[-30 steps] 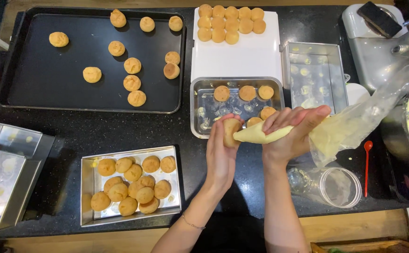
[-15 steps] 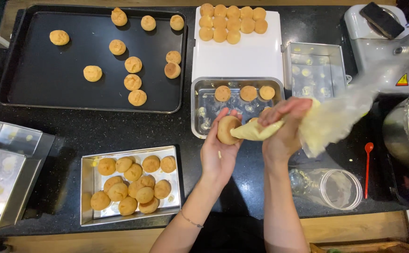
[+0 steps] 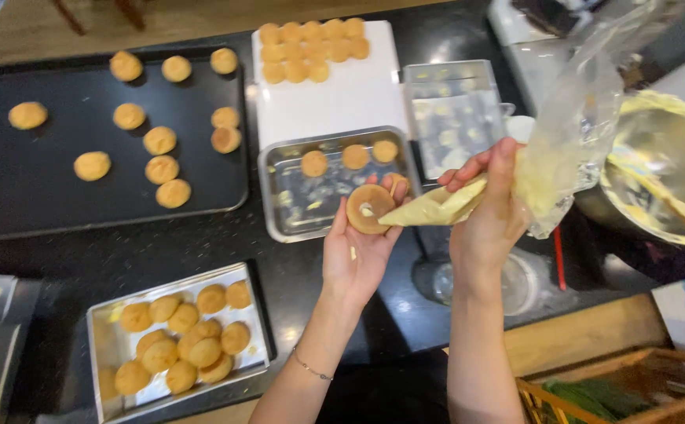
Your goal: Filling pastry shells with cream using a piping bag.
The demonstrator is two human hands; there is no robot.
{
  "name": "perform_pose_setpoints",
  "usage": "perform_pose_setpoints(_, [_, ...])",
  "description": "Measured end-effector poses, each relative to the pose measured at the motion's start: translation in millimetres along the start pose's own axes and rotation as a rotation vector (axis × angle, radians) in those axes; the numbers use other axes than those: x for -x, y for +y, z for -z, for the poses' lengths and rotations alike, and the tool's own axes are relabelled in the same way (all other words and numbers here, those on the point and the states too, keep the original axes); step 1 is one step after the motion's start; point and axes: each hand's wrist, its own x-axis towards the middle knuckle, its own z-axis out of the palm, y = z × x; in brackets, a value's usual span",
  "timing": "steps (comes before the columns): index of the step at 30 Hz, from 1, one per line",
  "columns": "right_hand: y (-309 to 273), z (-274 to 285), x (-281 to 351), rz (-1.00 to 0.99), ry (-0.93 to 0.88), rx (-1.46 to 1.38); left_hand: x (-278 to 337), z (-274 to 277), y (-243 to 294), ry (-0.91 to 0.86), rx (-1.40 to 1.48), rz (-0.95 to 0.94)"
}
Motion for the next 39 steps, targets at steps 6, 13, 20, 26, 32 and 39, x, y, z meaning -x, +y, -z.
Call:
perform_pose_setpoints(6, [-61.0, 117.5, -46.7, 0.167, 0.295, -0.199, -48.1, -7.5, -73.8, -0.025, -0.033, 0.198])
perform_pose_setpoints(13, [-138.2, 326.5, -83.6, 0.537, 0.595, -0.272, -214.4, 28.2, -223.6, -0.063, -0.489, 0.305])
perform_pose_setpoints(20, [-142.3, 387.4, -116.5, 0.433, 0.604, -0.287, -342.9, 131.2, -291.0, 0.171, -0.864, 0.040])
perform_pose_setpoints(26, [-133.1, 385.9, -143.0, 0.317, 0.564, -0.363, -342.3, 145.3, -307.9, 0.287, -1.094, -0.171])
perform_pose_setpoints(32, [-117.3, 373.6, -156.0, 0.208, 0.482, -0.435, -338.6, 144.6, -294.4, 0.190, -1.641, -0.430])
perform_pose_setpoints(39, [-75.8, 367.7, -163.3, 0.181, 0.372, -0.329, -262.9, 121.0, -128.9, 0.236, -0.741, -0.147])
